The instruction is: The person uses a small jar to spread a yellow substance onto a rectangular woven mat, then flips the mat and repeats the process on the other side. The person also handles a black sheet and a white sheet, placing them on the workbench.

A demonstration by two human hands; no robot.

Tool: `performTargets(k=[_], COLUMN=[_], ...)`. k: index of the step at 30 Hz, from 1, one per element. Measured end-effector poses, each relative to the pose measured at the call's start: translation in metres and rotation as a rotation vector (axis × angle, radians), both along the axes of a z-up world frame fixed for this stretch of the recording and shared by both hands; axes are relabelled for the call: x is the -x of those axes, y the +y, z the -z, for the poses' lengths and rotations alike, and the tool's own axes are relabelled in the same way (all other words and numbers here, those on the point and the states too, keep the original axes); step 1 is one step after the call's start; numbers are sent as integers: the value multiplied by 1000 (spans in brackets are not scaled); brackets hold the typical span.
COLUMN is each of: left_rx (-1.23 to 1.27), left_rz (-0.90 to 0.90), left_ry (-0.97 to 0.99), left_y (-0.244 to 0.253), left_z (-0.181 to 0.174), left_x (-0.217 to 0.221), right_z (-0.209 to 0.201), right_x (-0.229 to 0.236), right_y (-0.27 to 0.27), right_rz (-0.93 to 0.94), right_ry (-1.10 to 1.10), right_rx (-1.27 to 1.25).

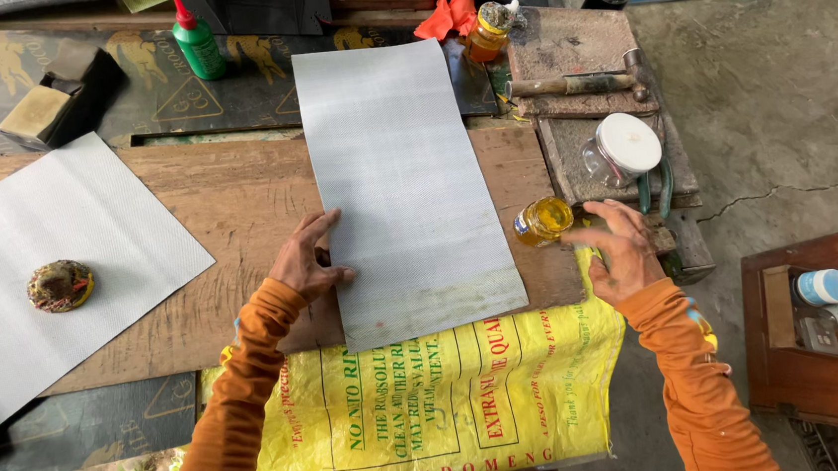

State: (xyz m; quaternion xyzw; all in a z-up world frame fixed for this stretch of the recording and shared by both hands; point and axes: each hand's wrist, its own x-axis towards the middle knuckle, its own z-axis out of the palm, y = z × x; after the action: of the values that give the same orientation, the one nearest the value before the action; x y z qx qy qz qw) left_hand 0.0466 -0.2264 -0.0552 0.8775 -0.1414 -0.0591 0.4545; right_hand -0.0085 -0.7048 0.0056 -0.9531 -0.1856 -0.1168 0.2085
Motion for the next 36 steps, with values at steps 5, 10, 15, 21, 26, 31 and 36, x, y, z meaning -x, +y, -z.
performTargets(k=[5,10,15,21,26,31,36], left_rx=[-8,-130,-84,-58,-88,-39,-189], left_rz=[20,23,53,25,27,4,-21], left_ry=[10,96,75,92,22,81,109], left_y=[-1,-9,2,7,8,7,6], left_z=[-4,-8,-8,-1,4,3,1], left_x=[0,-3,-5,-6,-8,-10,-9], right_z=[-2,82,126,125,122,122,113], right_x=[45,112,144,147,145,143,142], right_y=[6,66,89,100,105,108,113], right_rz=[67,267,100,168,203,191,199], right_ry=[-76,379,703,762,766,809,877], right_rx=[-417,-1068,-1358,-1351,-1287,-1314,-1373])
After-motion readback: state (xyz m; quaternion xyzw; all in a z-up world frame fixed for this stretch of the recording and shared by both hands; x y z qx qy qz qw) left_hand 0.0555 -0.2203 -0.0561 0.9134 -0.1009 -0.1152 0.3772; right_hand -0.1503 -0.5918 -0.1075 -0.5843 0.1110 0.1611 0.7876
